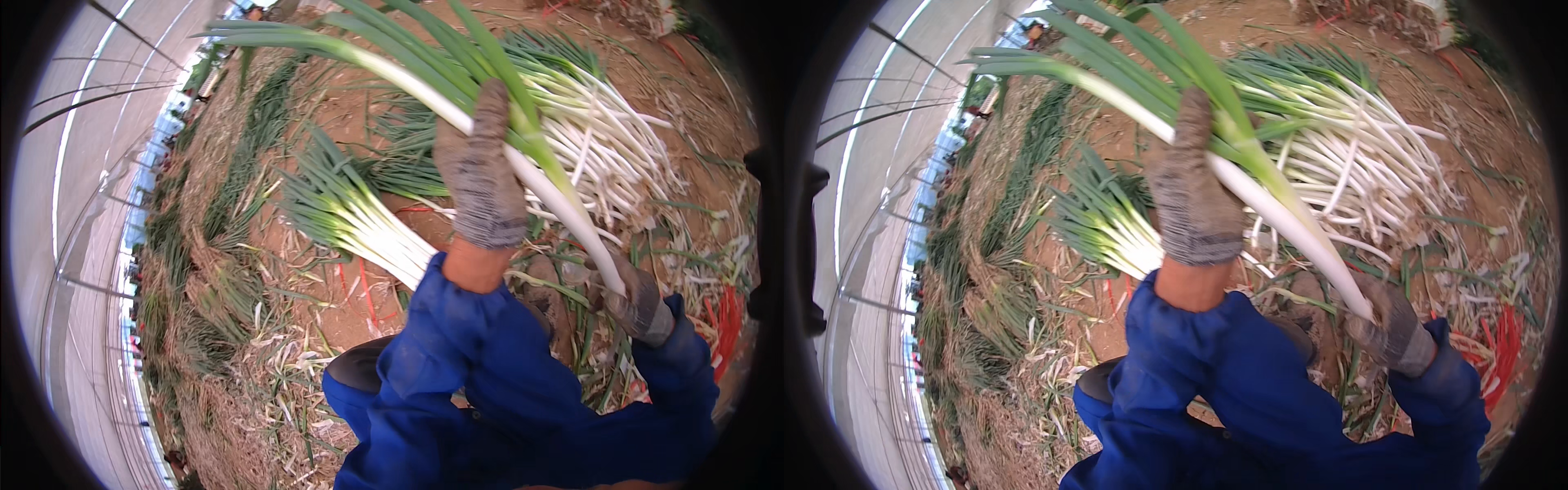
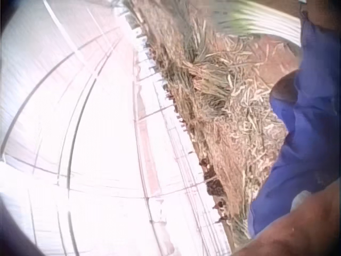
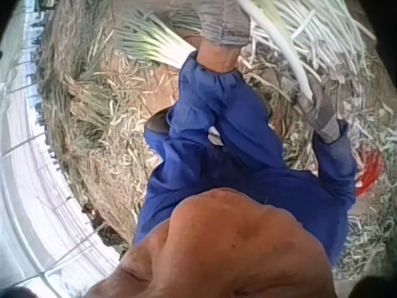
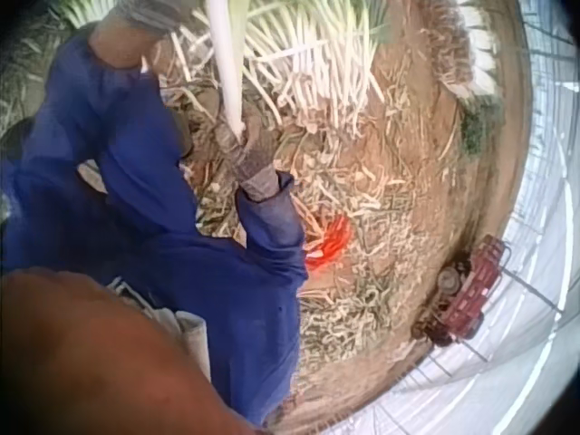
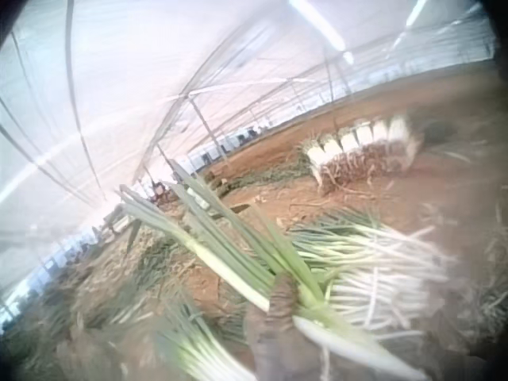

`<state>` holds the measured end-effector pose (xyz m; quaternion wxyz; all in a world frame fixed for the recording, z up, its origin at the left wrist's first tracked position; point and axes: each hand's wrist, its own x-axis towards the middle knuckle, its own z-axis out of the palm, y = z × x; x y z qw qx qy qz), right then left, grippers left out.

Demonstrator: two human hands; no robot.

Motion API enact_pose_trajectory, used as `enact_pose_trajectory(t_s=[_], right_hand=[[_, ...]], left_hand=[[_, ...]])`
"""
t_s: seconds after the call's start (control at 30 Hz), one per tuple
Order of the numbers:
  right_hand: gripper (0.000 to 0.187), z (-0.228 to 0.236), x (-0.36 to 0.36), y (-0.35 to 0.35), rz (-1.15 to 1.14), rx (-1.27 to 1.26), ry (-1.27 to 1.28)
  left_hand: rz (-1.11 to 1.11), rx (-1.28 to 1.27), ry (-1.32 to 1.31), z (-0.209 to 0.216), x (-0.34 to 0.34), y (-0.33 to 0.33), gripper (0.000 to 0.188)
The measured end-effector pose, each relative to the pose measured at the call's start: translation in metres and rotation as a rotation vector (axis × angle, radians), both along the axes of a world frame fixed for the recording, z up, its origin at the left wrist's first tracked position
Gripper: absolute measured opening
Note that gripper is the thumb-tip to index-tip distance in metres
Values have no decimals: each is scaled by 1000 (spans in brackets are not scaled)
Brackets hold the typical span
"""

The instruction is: The person gathers loose green onions from a pile on the ground, aligns them into neat bunches, and secures each bunch with a red plastic tie. The person repeats this process to form multiple tied bundles.

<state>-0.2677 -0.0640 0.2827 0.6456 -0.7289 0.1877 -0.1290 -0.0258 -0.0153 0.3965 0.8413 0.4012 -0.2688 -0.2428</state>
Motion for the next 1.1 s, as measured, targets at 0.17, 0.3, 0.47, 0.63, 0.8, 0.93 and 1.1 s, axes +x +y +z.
enact_pose_trajectory(t_s=[0.17,0.3,0.47,0.63,0.8,0.93,1.1], right_hand=[[39,-44,17,-24,-279,149,319],[40,-93,42,-41,-341,-28,285],[42,-117,22,-25,-144,382,322],[37,-168,-51,-5,-378,468,439],[30,-123,-13,-58,-688,354,135],[34,-75,55,-115,-602,187,179],[56,-115,139,-156,-323,-186,377]], left_hand=[[-241,80,144,-46,32,-76,33],[-344,627,124,-142,-14,-104,41],[-400,1038,302,-210,-5,-85,28],[-406,907,375,-218,26,-81,27],[-420,888,367,-206,18,-68,21],[-577,930,471,-205,-22,-72,20],[-832,710,618,-209,-44,-65,23]])
